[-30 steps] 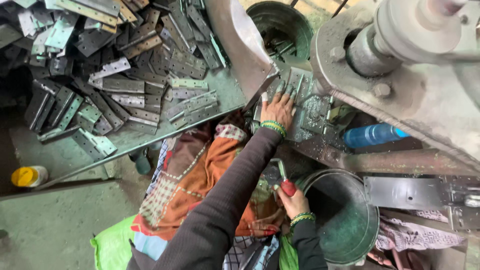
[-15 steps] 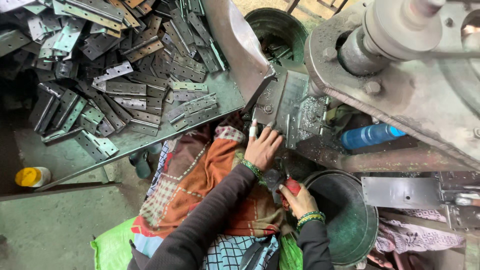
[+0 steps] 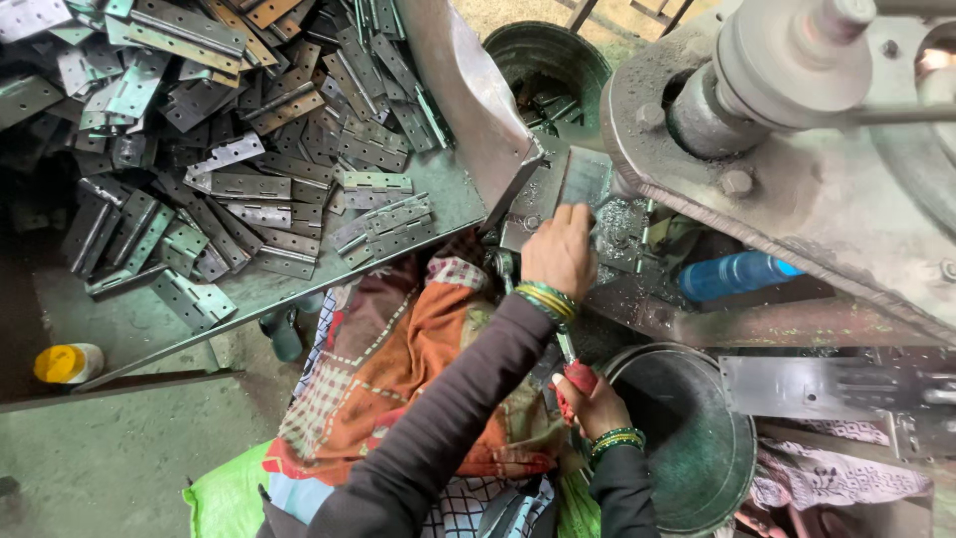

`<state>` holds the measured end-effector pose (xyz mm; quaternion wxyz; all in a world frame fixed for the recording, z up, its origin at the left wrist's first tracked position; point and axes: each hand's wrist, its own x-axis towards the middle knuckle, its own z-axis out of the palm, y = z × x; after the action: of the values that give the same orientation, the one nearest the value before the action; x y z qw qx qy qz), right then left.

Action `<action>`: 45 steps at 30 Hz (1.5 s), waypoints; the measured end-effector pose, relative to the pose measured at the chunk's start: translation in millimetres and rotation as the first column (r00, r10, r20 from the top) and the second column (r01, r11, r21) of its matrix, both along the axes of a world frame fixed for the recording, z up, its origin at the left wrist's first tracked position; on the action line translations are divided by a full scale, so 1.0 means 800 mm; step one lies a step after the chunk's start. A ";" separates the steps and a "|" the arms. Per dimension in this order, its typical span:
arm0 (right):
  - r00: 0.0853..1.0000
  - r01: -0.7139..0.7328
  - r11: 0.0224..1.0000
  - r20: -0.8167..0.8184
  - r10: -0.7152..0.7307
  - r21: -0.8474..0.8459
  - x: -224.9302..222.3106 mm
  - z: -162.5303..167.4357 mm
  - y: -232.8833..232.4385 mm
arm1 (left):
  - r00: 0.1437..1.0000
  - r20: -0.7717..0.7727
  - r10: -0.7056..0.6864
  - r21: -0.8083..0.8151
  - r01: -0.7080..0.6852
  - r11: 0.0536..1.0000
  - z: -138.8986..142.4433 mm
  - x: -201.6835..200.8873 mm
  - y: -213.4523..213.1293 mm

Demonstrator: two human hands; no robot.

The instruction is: The person operates a manual press machine to process metal hinge parts. They pick a hinge from a pile, place it in the machine, and pull a lever to activate the press. The processed hinge is then removed and placed back into the pile. This cycle is repeated continuously.

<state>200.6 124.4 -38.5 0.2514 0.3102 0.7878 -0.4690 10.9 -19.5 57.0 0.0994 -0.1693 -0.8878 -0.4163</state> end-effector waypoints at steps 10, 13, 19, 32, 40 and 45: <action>0.956 -0.216 0.932 -0.131 0.262 0.290 -0.008 0.008 -0.001 | 0.987 -0.116 -0.114 -0.170 0.093 0.981 -0.071 0.010 -0.006; 0.933 -0.161 0.951 -0.273 0.233 0.263 -0.010 0.017 0.001 | 0.977 -0.212 -0.024 -0.198 -0.019 0.980 -0.087 0.002 -0.018; 0.960 -0.189 0.957 -0.165 0.227 0.220 -0.013 0.016 0.010 | 0.995 -0.076 0.069 -0.232 -0.085 0.969 -0.097 -0.017 0.016; 0.988 -0.057 0.997 -0.143 0.064 0.052 0.006 -0.057 0.013 | 0.995 -0.092 0.021 -0.241 -0.043 0.970 -0.081 -0.001 -0.007; 0.989 -0.080 0.895 -0.074 0.125 0.439 0.000 -0.024 0.010 | 0.999 -0.041 0.017 -0.307 -0.029 0.951 -0.093 0.000 0.002; 0.971 0.008 0.892 -0.217 0.101 0.452 0.017 -0.094 -0.006 | 0.986 -0.159 0.058 -0.276 -0.101 0.956 -0.104 -0.004 0.001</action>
<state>214.1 119.3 -113.4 0.0890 0.2831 0.9061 -0.3014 8.1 -18.5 -26.1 0.1569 -0.1764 -0.9344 -0.2667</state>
